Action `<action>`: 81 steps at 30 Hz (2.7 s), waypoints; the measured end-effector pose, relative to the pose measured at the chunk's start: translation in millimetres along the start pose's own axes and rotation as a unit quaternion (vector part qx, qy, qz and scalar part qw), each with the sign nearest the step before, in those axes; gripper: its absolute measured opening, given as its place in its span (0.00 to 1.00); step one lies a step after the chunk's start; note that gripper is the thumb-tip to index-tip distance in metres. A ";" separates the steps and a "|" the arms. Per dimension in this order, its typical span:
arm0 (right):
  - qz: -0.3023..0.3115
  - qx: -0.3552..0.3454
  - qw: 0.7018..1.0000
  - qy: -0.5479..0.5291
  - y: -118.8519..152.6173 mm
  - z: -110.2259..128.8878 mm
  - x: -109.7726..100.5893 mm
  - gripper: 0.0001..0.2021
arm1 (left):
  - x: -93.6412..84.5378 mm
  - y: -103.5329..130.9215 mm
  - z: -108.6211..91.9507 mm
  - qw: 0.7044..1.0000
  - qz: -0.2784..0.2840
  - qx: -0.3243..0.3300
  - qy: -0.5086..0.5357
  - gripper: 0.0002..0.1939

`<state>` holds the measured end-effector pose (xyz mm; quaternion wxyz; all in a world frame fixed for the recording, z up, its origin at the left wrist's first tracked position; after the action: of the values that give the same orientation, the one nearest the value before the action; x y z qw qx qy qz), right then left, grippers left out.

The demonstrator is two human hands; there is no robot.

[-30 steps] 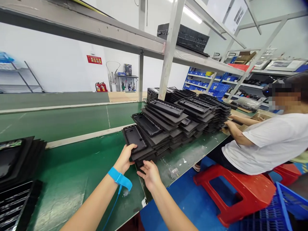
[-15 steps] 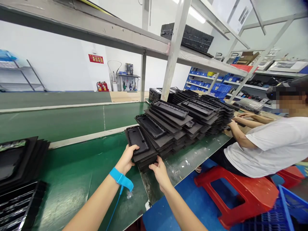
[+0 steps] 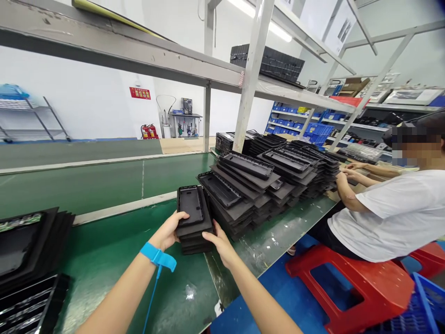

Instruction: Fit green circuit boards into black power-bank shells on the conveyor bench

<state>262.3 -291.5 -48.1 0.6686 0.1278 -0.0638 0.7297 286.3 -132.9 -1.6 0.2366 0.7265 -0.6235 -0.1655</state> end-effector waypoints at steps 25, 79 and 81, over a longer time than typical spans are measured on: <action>0.020 -0.010 0.999 0.039 14.9 3.3 46.6 0.28 | -41.8 62.0 7.9 0.962 -0.095 0.232 0.111 0.18; 0.528 -0.156 0.752 0.362 240.7 -114.0 418.9 0.03 | -308.7 275.6 267.9 0.684 -0.652 0.192 -0.265 0.49; 0.516 -0.089 0.795 0.307 230.8 -104.4 409.4 0.02 | -305.3 282.7 259.7 0.685 -0.651 0.212 -0.250 0.43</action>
<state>-7.2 106.3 -18.9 0.1861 -0.2143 0.0236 0.9586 -138.0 100.7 -79.1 -0.2554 0.9122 -0.0480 -0.3169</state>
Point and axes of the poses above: each hand's wrist, its own y-axis away from the middle knuckle, its own x-axis out of the palm, z = x × y, the point moved 3 cm from there along -y, towards the middle knuckle, and after that the axes turned 3 degrees about -z, right-handed, at the moved point
